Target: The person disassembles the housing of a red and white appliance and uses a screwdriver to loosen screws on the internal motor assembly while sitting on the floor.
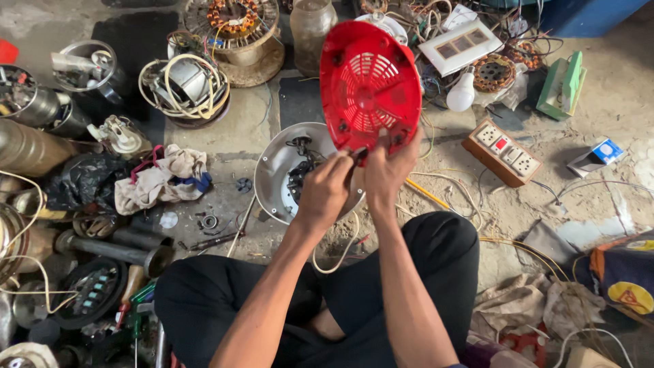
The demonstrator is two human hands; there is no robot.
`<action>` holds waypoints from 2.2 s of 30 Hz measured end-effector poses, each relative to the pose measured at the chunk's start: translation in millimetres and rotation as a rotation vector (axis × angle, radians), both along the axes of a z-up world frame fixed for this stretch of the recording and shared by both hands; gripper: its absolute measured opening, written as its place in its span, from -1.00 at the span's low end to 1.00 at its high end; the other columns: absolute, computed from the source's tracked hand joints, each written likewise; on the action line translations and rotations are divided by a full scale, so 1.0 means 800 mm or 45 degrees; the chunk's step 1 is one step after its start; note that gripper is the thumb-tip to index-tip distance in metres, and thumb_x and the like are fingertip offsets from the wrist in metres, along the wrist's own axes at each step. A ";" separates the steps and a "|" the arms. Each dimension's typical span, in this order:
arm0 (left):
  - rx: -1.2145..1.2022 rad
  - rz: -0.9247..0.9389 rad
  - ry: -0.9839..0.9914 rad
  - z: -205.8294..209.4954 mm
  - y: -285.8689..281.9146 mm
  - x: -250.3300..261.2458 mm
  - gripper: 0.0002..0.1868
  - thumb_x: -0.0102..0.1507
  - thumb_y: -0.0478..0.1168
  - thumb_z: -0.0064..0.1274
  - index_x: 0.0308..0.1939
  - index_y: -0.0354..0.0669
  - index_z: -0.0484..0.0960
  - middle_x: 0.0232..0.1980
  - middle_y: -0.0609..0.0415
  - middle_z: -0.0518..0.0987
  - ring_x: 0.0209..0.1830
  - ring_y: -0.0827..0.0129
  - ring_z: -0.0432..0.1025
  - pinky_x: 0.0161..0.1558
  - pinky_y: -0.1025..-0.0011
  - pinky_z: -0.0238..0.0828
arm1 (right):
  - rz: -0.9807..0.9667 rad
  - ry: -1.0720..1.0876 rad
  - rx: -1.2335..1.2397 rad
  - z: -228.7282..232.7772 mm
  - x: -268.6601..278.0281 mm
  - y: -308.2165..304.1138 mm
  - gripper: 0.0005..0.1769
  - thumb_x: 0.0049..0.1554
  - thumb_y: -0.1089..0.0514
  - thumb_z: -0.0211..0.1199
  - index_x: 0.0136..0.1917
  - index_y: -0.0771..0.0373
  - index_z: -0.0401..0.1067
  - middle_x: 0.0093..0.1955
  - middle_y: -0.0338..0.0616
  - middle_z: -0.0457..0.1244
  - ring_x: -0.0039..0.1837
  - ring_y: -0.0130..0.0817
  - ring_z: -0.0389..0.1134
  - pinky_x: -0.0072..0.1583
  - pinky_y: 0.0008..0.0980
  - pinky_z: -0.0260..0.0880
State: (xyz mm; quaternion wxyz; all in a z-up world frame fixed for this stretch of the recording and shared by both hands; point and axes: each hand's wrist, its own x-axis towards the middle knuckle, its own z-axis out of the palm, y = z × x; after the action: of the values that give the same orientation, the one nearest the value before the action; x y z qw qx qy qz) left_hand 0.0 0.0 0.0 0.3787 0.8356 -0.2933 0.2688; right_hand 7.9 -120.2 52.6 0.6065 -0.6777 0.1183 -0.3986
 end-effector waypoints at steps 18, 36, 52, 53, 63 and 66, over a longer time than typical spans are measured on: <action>0.037 -0.076 -0.033 0.048 0.007 -0.011 -0.63 0.07 -0.59 0.04 -0.04 -0.38 0.48 0.02 -0.22 0.60 -0.03 -0.04 0.59 -0.05 0.22 0.62 | -0.017 -0.027 -0.191 0.016 -0.011 -0.001 -0.72 0.21 0.43 0.15 0.20 0.42 0.29 -0.01 0.01 0.29 0.05 -0.26 0.29 0.15 -0.28 0.34; -0.359 0.116 0.519 0.069 -0.035 -0.021 -0.86 0.24 -0.34 0.04 -0.28 -0.44 0.50 -0.24 -0.31 0.56 -0.19 -0.26 0.47 -0.18 -0.01 0.35 | 0.571 0.168 0.379 -0.001 -0.015 0.001 -0.72 0.20 0.24 0.29 0.16 0.34 0.38 -0.07 -0.25 0.32 -0.10 -0.53 0.26 -0.08 -0.45 0.31; -0.495 0.031 0.534 0.072 -0.007 -0.033 -0.85 0.30 -0.34 0.01 -0.29 -0.42 0.48 -0.28 -0.26 0.52 -0.28 -0.16 0.47 -0.21 0.09 0.35 | 0.264 0.136 0.491 -0.012 -0.009 0.038 -0.78 0.28 0.27 0.23 0.19 0.38 0.42 -0.17 -0.25 0.32 -0.25 -0.50 0.17 -0.20 -0.40 0.21; -0.479 -0.029 0.556 0.076 0.000 -0.026 -0.86 0.30 -0.34 0.01 -0.28 -0.42 0.48 -0.28 -0.26 0.52 -0.28 -0.14 0.47 -0.22 0.11 0.34 | 0.269 0.145 0.487 -0.010 -0.008 0.039 -0.77 0.29 0.26 0.23 0.20 0.39 0.43 -0.15 -0.23 0.33 -0.23 -0.48 0.17 -0.19 -0.39 0.20; -0.551 -0.057 0.448 0.066 0.009 -0.018 -0.91 0.26 -0.37 0.03 -0.21 -0.38 0.55 -0.27 -0.17 0.57 -0.26 0.01 0.54 -0.19 0.21 0.40 | 0.226 0.026 0.362 -0.001 -0.005 0.047 -0.75 0.31 0.25 0.22 0.23 0.40 0.44 0.00 -0.22 0.38 -0.04 -0.51 0.30 -0.01 -0.46 0.34; -0.599 -0.057 0.541 0.060 0.013 -0.014 -0.91 0.28 -0.36 0.02 -0.20 -0.38 0.55 -0.28 -0.14 0.57 -0.29 0.09 0.54 -0.19 0.25 0.40 | 0.114 0.048 0.436 0.000 -0.004 0.061 -0.76 0.34 0.24 0.23 0.22 0.43 0.43 -0.04 -0.17 0.36 -0.07 -0.47 0.25 -0.05 -0.43 0.30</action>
State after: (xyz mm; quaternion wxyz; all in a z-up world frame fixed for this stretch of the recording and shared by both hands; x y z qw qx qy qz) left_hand -11.6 10.4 48.0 0.6203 0.7558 -0.1557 0.1402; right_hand 4.8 -71.7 52.6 0.7280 -0.5765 0.1655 -0.3322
